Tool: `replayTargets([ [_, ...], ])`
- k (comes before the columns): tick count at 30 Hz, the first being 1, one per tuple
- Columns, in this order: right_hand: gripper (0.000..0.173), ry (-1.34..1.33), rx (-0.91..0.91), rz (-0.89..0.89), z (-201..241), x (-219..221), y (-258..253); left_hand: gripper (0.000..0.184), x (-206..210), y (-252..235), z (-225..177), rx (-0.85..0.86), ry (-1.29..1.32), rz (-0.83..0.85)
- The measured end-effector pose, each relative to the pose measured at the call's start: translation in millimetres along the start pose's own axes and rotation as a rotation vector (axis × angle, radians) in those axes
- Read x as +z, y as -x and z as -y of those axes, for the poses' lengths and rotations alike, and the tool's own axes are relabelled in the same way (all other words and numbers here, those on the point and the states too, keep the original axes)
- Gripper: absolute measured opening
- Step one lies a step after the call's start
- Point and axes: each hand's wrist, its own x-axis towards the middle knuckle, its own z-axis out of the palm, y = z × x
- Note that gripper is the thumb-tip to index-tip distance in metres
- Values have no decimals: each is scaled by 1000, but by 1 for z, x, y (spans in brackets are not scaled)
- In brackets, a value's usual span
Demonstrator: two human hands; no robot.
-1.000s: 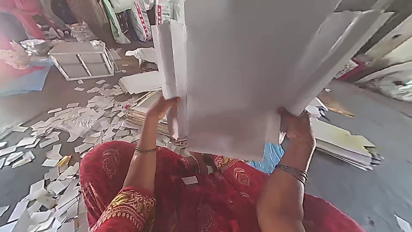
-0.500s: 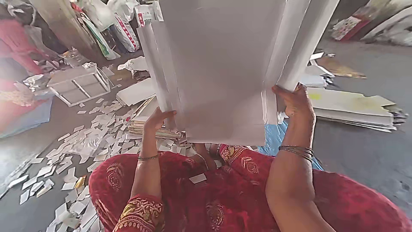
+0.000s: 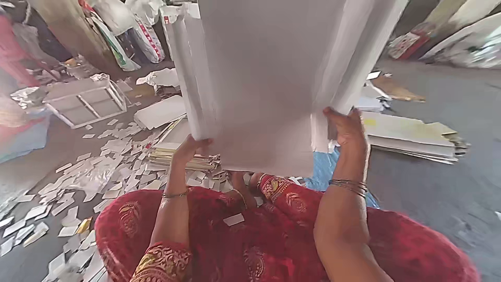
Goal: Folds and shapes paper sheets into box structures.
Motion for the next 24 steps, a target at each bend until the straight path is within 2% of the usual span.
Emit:
replayTargets([
  [3,64,93,49,-2,-4,-3,-3,45,2,-12,9,-6,-14,-42],
  [6,60,187,42,114,-14,-8,-11,46,-4,-16,14,5,-4,-98],
  [9,60,128,9,247,-29,-2,-22,45,-11,-17,21,21,66,-120],
  [11,69,86,31,303,-41,4,-20,45,-12,-18,28,11,99,-141],
  [13,78,77,78,336,-54,10,-18,47,-13,-18,32,-21,71,-155],
  [16,81,92,110,337,-80,18,-21,47,-18,-18,38,-85,-4,-139],
  [19,73,97,179,321,-101,24,-16,53,-26,-15,44,-199,-59,-98],
  [24,67,139,237,372,-133,28,-6,45,-32,-15,47,-332,-89,-44],
])
